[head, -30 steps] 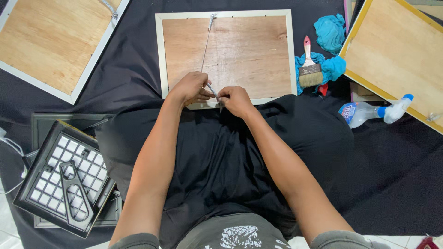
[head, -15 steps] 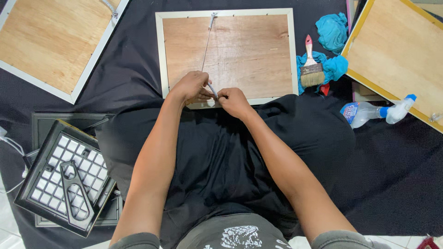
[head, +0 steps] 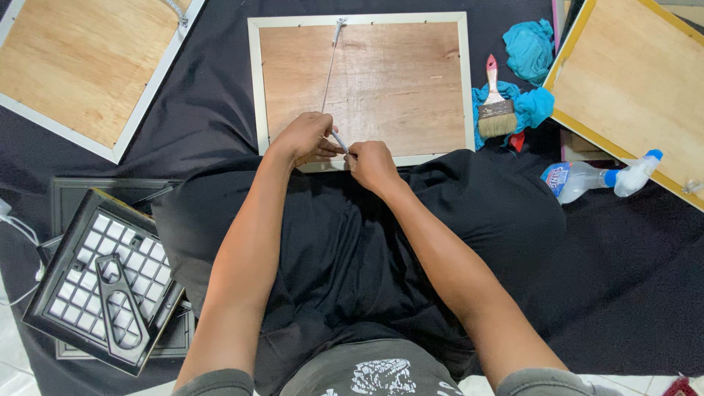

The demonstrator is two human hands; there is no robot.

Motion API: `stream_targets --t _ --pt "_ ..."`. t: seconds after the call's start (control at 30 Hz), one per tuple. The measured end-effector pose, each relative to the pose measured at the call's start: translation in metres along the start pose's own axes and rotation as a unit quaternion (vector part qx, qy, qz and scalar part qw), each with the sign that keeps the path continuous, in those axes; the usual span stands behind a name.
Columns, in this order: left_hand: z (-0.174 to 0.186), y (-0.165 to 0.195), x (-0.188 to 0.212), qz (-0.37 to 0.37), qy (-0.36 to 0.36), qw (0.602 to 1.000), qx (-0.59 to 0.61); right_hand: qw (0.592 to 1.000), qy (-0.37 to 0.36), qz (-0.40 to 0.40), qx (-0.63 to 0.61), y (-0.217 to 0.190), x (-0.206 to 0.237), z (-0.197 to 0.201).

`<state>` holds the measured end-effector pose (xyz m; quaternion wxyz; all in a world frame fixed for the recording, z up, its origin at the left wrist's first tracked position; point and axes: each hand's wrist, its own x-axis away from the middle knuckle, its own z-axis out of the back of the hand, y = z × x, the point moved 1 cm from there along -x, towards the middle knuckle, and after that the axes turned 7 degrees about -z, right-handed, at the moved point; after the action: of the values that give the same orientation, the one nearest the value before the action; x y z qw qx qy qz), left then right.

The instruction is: The person attaches hanging wires to the back of wooden photo frames. They secure the wire to metal eyelets on the frame, flip the frames to show the front, and then remove the backing board from one frame.

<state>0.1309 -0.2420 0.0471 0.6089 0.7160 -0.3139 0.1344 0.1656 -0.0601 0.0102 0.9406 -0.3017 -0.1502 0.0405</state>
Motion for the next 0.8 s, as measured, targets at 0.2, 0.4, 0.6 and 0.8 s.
stream_targets --t 0.2,0.4,0.6,0.8 --pt "0.002 -0.003 -0.005 -0.002 -0.001 1.000 0.007 0.998 0.037 0.040 -0.017 0.002 0.001 0.009" --pt "0.000 -0.010 -0.013 -0.020 -0.021 0.999 0.034 0.988 -0.019 -0.036 -0.152 0.004 0.000 0.019" --pt "0.002 -0.012 -0.015 -0.017 -0.006 0.998 0.052 0.954 -0.107 -0.092 -0.263 0.001 -0.001 0.025" --pt "0.003 -0.014 -0.017 -0.016 -0.002 0.999 0.037 0.965 -0.130 -0.082 -0.214 0.004 0.000 0.024"
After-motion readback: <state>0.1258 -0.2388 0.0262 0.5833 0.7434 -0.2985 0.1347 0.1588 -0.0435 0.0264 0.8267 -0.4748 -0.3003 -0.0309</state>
